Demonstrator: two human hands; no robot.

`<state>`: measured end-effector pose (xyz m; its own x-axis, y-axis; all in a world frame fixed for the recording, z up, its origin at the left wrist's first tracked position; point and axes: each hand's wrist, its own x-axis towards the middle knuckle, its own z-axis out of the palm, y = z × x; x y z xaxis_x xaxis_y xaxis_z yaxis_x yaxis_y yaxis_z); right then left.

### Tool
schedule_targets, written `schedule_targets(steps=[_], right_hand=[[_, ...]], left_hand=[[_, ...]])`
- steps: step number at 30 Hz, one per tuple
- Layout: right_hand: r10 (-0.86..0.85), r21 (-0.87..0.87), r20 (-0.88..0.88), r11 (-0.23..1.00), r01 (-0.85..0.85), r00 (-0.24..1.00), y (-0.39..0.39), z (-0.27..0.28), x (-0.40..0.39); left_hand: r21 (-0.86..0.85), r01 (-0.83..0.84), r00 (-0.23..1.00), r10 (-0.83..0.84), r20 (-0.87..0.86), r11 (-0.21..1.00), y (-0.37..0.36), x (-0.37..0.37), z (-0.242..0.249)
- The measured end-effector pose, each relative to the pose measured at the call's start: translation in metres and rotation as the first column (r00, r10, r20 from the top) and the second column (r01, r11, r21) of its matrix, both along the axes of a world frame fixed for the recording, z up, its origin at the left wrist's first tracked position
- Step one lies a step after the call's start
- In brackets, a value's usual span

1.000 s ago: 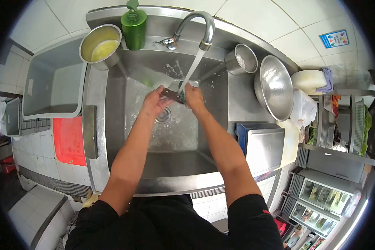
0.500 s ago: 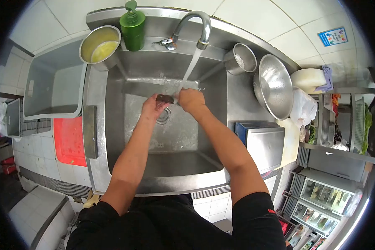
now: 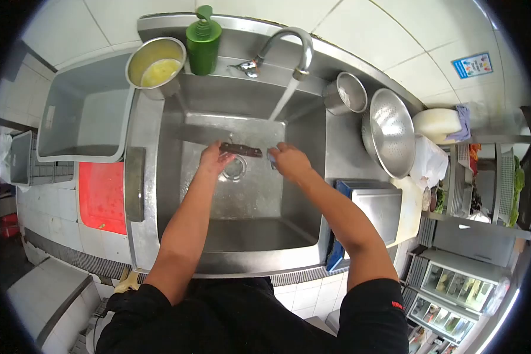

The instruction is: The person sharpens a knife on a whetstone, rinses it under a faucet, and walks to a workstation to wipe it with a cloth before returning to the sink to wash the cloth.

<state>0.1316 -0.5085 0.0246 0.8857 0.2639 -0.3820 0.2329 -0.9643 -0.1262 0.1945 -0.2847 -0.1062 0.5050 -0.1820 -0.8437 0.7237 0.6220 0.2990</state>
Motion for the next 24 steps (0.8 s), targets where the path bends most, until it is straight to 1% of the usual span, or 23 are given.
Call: schedule_targets(steps=[1,2,3,4,5,6,7,8,9,10,11,12,13,14,16,18,19,21,22,23,24], right_hand=[[0.015,0.008,0.008,1.0,-0.015,1.0,0.01,0.003,0.001],[-0.104,0.186,0.031,0.978,0.096,0.994,0.026,0.013,0.004],[-0.226,0.361,0.027,0.911,0.202,0.974,0.042,0.023,0.007],[-0.265,0.459,0.016,0.858,0.228,0.964,0.061,0.029,0.023],[-0.303,0.552,-0.002,0.794,0.254,0.953,0.085,0.036,0.045],[-0.316,0.638,-0.042,0.721,0.269,0.948,0.108,0.059,0.066],[-0.325,0.714,-0.086,0.64,0.285,0.942,0.129,0.083,0.089],[-0.308,0.815,0.046,0.561,0.143,0.95,0.152,0.093,0.116],[-0.31,0.882,0.176,0.471,-0.01,0.934,0.164,0.099,0.138],[-0.314,0.883,0.177,0.469,-0.009,0.933,0.162,0.107,0.152],[-0.332,0.871,0.168,0.491,0.018,0.928,0.161,0.114,0.163],[-0.347,0.855,0.161,0.516,0.045,0.924,0.159,0.118,0.168],[-0.295,0.77,0.017,0.614,0.176,0.955,0.139,0.115,0.166],[-0.26,0.646,-0.135,0.708,0.284,0.956,0.108,0.104,0.163],[-0.374,0.455,-0.216,0.779,0.432,0.902,0.064,0.074,0.142],[-0.424,0.485,-0.508,0.578,0.656,0.749,0.039,0.053,0.128],[-0.431,0.48,-0.506,0.579,0.659,0.747,0.037,0.059,0.123],[-0.294,0.519,-0.549,0.614,0.595,0.782,0.031,0.069,0.116],[-0.306,0.497,-0.479,0.678,0.541,0.823,0.029,0.066,0.121],[-0.313,0.497,-0.479,0.674,0.547,0.82,0.027,0.066,0.12],[-0.35,0.528,-0.489,0.61,0.591,0.799,0.031,0.075,0.118]], left_hand=[[0.008,-0.015,1.0,0.015,0.008,1.0,0.004,-0.002,-0.012],[-0.013,0.034,0.999,-0.034,-0.007,0.999,0.007,-0.005,-0.022],[-0.034,0.087,0.996,-0.087,-0.021,0.996,0.009,-0.01,-0.031],[-0.022,0.076,0.997,-0.076,-0.009,0.997,0.009,-0.014,-0.038],[-0.057,0.115,0.993,-0.116,-0.014,0.992,0.005,-0.021,-0.045],[-0.093,0.155,0.987,-0.158,-0.022,0.983,0.001,-0.027,-0.047],[-0.086,0.152,0.988,-0.154,-0.02,0.985,-0.004,-0.031,-0.041],[-0.05,0.143,0.989,-0.145,-0.037,0.988,-0.009,-0.034,-0.033],[-0.015,0.138,0.989,-0.139,-0.056,0.99,-0.012,-0.037,-0.029],[-0.084,0.116,0.992,-0.12,-0.043,0.99,-0.013,-0.038,-0.034],[-0.083,0.119,0.992,-0.123,-0.042,0.989,-0.012,-0.037,-0.028],[-0.11,0.071,0.996,-0.077,-0.046,0.991,-0.012,-0.035,-0.013],[-0.142,0.02,0.998,-0.027,-0.051,0.99,-0.013,-0.03,-0.001],[-0.154,0.017,0.999,-0.024,-0.049,0.988,-0.013,-0.024,0.005],[-0.116,0.069,0.997,-0.064,0.048,0.991,-0.014,-0.008,0.012],[-0.14,0.052,0.997,-0.044,0.061,0.989,-0.023,0.008,0.026],[-0.15,0.043,0.997,-0.031,0.077,0.988,-0.027,0.015,0.033],[-0.17,0.06,0.995,-0.046,0.084,0.984,-0.035,0.025,0.043],[-0.179,0.076,0.994,-0.061,0.088,0.981,-0.038,0.029,0.045],[-0.186,0.092,0.993,-0.076,0.092,0.978,-0.041,0.032,0.047],[-0.177,0.114,0.989,-0.095,0.111,0.978,-0.042,0.034,0.051]])
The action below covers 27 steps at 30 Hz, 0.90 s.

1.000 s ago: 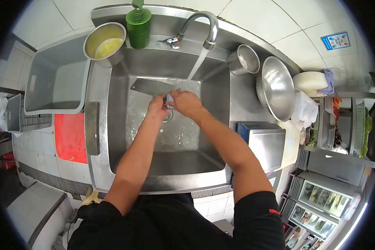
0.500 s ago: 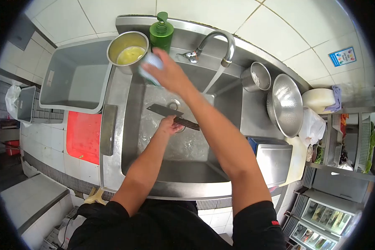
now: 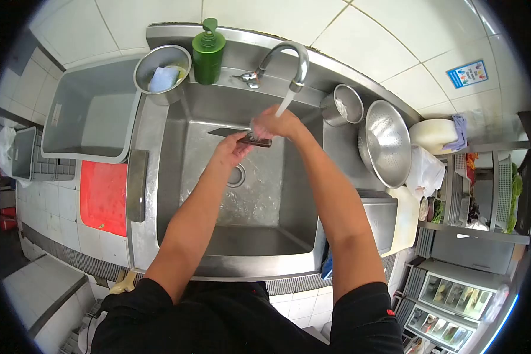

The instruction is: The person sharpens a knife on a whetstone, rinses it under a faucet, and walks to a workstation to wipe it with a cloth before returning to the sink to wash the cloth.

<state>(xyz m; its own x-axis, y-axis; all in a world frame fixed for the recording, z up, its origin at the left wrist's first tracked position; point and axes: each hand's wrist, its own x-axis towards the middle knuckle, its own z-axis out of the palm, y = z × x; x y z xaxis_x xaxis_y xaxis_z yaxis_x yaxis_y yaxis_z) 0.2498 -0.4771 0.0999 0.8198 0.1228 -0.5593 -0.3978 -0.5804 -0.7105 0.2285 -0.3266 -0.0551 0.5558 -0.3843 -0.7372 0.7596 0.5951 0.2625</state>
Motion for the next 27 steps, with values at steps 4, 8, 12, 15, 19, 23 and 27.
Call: schedule_targets(steps=[4,8,12,15,19,23,27], right_hand=[[-0.126,-0.022,0.016,0.992,0.127,0.992,0.022,0.025,-0.005],[-0.084,-0.129,0.176,0.986,0.108,0.981,0.019,0.014,0.001],[-0.159,-0.07,0.313,0.979,0.19,0.936,0.021,0.012,0.005],[-0.181,-0.057,0.231,0.978,0.199,0.956,0.025,0.02,0.007],[0.053,-0.096,0.023,0.994,-0.05,0.998,0.022,0.024,0.011],[0.212,-0.001,0.128,0.977,-0.214,0.969,0.009,0.004,0.013],[0.263,-0.336,0.147,0.92,-0.202,0.954,0.005,0.011,0.012]], left_hand=[[-0.048,0.02,1.0,-0.02,-0.002,0.999,-0.006,0.008,0.003],[-0.104,-0.036,0.998,0.041,0.04,0.994,-0.012,0.01,0.002],[-0.119,-0.033,0.998,0.039,0.052,0.992,-0.012,0.013,-0.001],[-0.089,-0.021,0.999,0.024,0.03,0.996,-0.013,0.004,-0.007],[-0.107,-0.073,0.994,0.081,0.07,0.992,-0.015,-0.013,-0.013],[-0.111,-0.163,0.986,0.165,0.014,0.98,-0.022,-0.008,-0.022],[-0.165,-0.229,0.973,0.229,-0.02,0.959,-0.02,-0.008,-0.01]])
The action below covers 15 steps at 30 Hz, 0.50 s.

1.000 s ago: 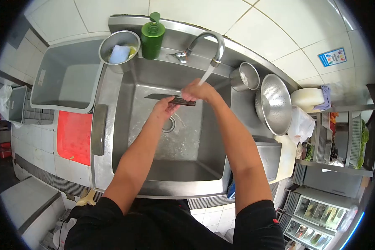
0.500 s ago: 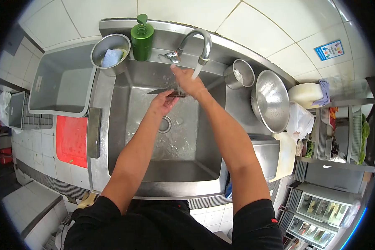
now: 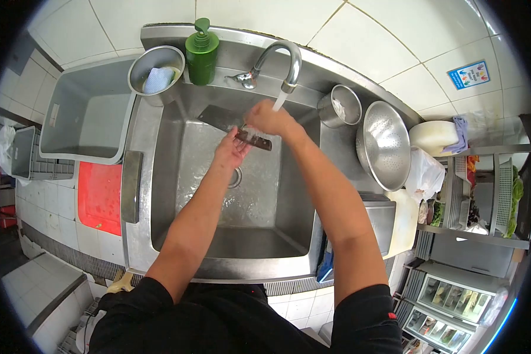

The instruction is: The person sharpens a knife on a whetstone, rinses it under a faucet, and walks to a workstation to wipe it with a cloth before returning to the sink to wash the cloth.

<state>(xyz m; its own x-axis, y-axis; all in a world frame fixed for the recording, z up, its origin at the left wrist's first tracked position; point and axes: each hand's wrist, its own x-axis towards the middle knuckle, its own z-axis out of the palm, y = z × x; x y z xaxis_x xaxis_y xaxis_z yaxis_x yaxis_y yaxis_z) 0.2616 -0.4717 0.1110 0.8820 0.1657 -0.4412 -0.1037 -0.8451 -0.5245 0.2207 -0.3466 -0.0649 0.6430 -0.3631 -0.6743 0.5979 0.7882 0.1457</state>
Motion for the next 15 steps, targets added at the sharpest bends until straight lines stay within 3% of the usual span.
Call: schedule_targets(steps=[1,2,3,4,5,6,8,12,14,15], right_hand=[[0.146,-0.254,0.039,0.958,-0.131,0.989,0.0,0.001,-0.002],[0.145,-0.251,0.04,0.959,-0.131,0.989,0.002,-0.004,-0.006],[0.249,-0.366,0.056,0.906,-0.212,0.967,0.005,-0.016,-0.013],[0.351,-0.477,0.06,0.832,-0.283,0.934,0.012,-0.02,-0.021],[0.349,-0.528,0.025,0.8,-0.285,0.937,0.014,-0.021,-0.028],[0.351,-0.526,0.026,0.801,-0.286,0.936,0.021,-0.015,-0.034],[0.121,-0.479,0.023,0.872,-0.095,0.992,0.031,-0.003,-0.041],[0.12,-0.511,-0.039,0.851,-0.123,0.992,0.025,-0.012,-0.031],[-0.063,-0.298,-0.297,0.954,-0.03,0.953,0.025,-0.002,-0.024],[-0.062,-0.296,-0.296,0.955,-0.03,0.953,0.023,-0.008,-0.02]], left_hand=[[0.002,0.001,1.0,-0.001,0.001,1.0,0.0,0.0,0.005],[-0.053,-0.044,0.998,0.046,0.045,0.998,0.001,0.001,0.009],[-0.109,-0.086,0.992,0.095,0.085,0.99,0.002,0.001,0.011],[-0.107,-0.086,0.992,0.095,0.085,0.991,0.002,0.001,0.01],[-0.134,-0.04,0.994,0.053,0.094,0.99,0.002,0.002,0.01],[-0.159,0.005,0.995,0.012,0.104,0.987,0.003,0.003,0.008],[-0.177,0.022,0.993,0.0,0.121,0.984,0.005,0.005,0.0],[-0.176,0.044,0.985,-0.013,0.173,0.984,0.012,-0.006,0.012],[-0.161,0.04,0.986,-0.013,0.165,0.986,0.016,-0.013,0.02],[-0.147,0.037,0.987,-0.013,0.158,0.988,0.017,-0.014,0.021]])
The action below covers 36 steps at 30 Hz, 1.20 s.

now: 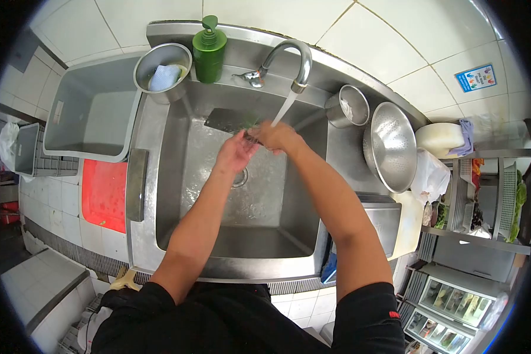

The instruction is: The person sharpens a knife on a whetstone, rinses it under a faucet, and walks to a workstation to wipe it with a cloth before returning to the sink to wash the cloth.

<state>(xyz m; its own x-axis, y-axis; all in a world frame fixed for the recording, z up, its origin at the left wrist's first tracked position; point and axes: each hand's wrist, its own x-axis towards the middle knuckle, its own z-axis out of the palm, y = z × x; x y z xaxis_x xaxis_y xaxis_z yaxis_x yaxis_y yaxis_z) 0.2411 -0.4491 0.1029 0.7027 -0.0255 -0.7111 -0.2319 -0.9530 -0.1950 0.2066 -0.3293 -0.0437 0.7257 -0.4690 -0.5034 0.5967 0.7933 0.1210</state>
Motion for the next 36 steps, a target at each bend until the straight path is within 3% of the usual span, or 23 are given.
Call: schedule_targets(steps=[2,3,5,6,7,8,9,11,12,14,15,16,17,18,20,22,24,25,29,30,32,34,36], right_hand=[[0.18,-0.164,0.233,0.976,-0.144,0.956,-0.006,-0.017,0.008],[0.18,-0.165,0.233,0.976,-0.144,0.956,-0.006,-0.014,0.013],[0.145,0.079,0.383,0.979,-0.188,0.912,-0.008,-0.007,0.025],[0.144,0.078,0.384,0.979,-0.188,0.912,-0.009,-0.005,0.029],[-0.099,0.415,0.332,0.909,-0.051,0.938,-0.009,-0.004,0.032],[-0.312,0.696,0.2,0.712,0.089,0.929,-0.01,-0.004,0.033],[-0.312,0.696,0.199,0.712,0.09,0.929,-0.009,-0.003,0.033],[-0.473,0.831,0.063,0.513,0.216,0.879,-0.007,0.001,0.035],[-0.472,0.83,0.064,0.515,0.215,0.88,-0.008,0.003,0.037],[-0.302,0.589,0.183,0.796,0.141,0.936,-0.014,0.007,0.039],[-0.301,0.588,0.183,0.797,0.142,0.936,-0.011,0.015,0.035],[-0.044,0.254,0.291,0.967,-0.033,0.956,-0.003,0.027,0.025],[0.233,-0.12,0.297,0.971,-0.206,0.926,0.004,0.033,0.013],[0.229,-0.121,0.295,0.972,-0.202,0.928,0.009,0.031,0.002],[0.404,-0.298,0.173,0.891,-0.343,0.898,0.017,0.023,-0.018],[0.324,-0.253,0.26,0.932,-0.259,0.91,0.013,0.003,-0.032],[0.253,-0.228,0.34,0.956,-0.182,0.906,0.005,-0.024,-0.048],[0.252,-0.226,0.337,0.957,-0.181,0.907,0.005,-0.02,-0.06],[0.025,-0.133,0.314,0.991,0.018,0.949,-0.008,-0.031,-0.121],[-0.033,-0.09,0.298,0.994,0.063,0.954,-0.011,-0.042,-0.137],[-0.135,-0.051,0.233,0.987,0.15,0.963,-0.009,-0.054,-0.166],[-0.173,-0.037,0.189,0.982,0.183,0.967,-0.007,-0.065,-0.191],[-0.209,-0.026,0.142,0.976,0.215,0.968,-0.003,-0.07,-0.21]], left_hand=[[0.017,-0.028,0.999,0.029,-0.04,0.999,0.0,0.001,-0.012],[0.032,-0.056,0.995,0.058,-0.08,0.998,-0.001,0.001,-0.016],[0.054,-0.063,0.993,0.068,-0.097,0.997,0.001,-0.002,-0.025],[0.08,-0.067,0.991,0.076,-0.112,0.995,0.002,-0.003,-0.026],[0.08,-0.065,0.991,0.074,-0.112,0.995,0.003,-0.005,-0.027],[0.073,-0.032,0.995,0.038,-0.087,0.997,0.003,-0.007,-0.029],[0.066,0.0,0.998,0.005,-0.063,0.998,0.004,-0.009,-0.03],[0.044,0.024,0.999,-0.022,-0.049,0.999,0.003,-0.01,-0.032],[0.022,0.053,0.998,-0.052,-0.035,0.998,0.002,-0.01,-0.027],[0.038,0.058,0.998,-0.057,-0.027,0.998,-0.001,-0.01,-0.019],[0.058,0.062,0.998,-0.061,-0.02,0.996,-0.002,-0.01,-0.014],[0.057,0.062,0.998,-0.061,-0.022,0.996,-0.005,-0.007,-0.018],[0.018,0.029,0.999,-0.03,0.02,0.999,-0.009,-0.002,-0.021],[-0.023,0.001,0.998,0.0,0.06,1.0,-0.013,0.001,-0.023],[0.007,0.008,0.996,-0.009,0.091,1.0,-0.018,0.008,-0.009],[0.041,0.012,0.993,-0.017,0.119,0.999,-0.018,0.016,-0.006],[0.378,0.114,0.985,-0.156,0.08,0.919,-0.011,0.03,-0.011],[0.379,0.117,0.985,-0.157,0.077,0.918,-0.003,0.038,-0.011],[0.808,0.177,0.975,-0.212,-0.067,0.561,0.04,0.079,0.001],[0.809,0.174,0.975,-0.213,-0.061,0.561,0.042,0.097,-0.017],[0.935,-0.09,0.947,-0.263,0.187,0.343,0.037,0.129,-0.068],[0.769,-0.028,0.962,-0.193,0.195,0.639,0.027,0.125,0.025],[0.685,0.087,0.971,-0.217,0.105,0.723,0.016,0.144,0.062]])
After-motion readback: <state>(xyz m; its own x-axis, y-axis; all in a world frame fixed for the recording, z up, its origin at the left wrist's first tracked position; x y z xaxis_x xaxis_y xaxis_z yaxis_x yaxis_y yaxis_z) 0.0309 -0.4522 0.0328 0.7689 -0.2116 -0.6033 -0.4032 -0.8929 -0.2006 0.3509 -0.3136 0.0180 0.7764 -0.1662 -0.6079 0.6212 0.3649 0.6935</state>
